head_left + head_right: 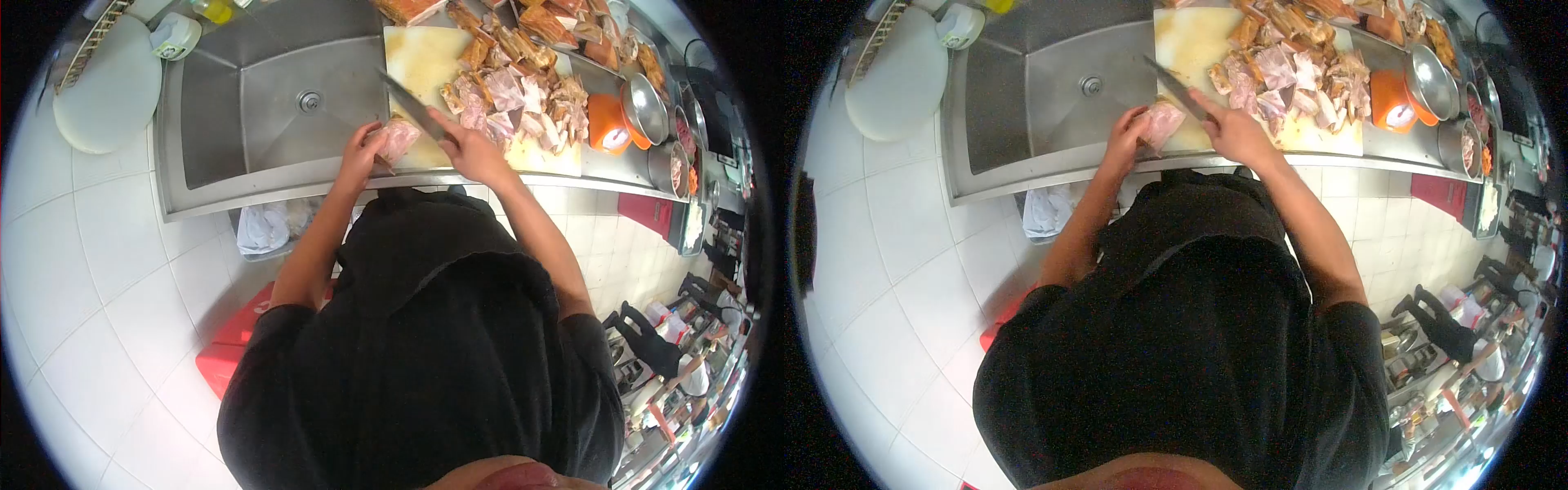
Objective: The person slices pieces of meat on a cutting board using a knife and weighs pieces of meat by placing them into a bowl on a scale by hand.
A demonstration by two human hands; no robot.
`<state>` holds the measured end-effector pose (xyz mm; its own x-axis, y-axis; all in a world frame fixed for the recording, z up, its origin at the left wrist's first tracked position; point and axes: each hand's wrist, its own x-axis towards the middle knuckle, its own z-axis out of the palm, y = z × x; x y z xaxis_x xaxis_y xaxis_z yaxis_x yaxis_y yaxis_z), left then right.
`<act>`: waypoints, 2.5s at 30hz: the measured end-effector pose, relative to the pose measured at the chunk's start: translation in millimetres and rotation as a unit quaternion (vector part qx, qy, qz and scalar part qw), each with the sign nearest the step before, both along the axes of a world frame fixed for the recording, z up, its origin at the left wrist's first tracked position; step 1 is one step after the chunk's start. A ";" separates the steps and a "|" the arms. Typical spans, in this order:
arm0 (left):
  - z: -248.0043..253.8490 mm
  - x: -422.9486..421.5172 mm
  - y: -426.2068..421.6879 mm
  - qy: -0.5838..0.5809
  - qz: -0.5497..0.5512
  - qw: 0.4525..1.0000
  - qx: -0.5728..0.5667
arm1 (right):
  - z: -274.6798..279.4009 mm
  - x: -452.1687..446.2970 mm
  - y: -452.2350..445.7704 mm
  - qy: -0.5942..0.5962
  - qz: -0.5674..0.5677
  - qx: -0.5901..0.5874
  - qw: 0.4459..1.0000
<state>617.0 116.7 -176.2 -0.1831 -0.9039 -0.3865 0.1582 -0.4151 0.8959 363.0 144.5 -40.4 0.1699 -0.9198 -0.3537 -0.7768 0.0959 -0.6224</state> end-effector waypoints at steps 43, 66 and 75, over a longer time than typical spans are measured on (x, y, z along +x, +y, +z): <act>192.1 -615.3 -123.4 -0.314 -0.349 0.628 -0.621 | 4.0 -378.6 306.8 -0.278 -0.495 -0.038 0.822; 191.6 -611.9 -123.9 -0.334 -0.428 0.570 -0.617 | -25.3 -412.8 304.8 -0.319 -0.629 -0.072 0.705; 186.1 -623.3 -124.7 -0.399 -0.454 0.560 -0.567 | -28.1 -420.1 297.1 -0.334 -0.618 -0.080 0.707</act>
<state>-6.3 -8.0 9.9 -0.9440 -0.3252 0.0558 -0.2948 0.9073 0.2999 -57.1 441.6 -68.5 -0.7187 -0.5305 -0.4495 0.3116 0.3322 -0.8902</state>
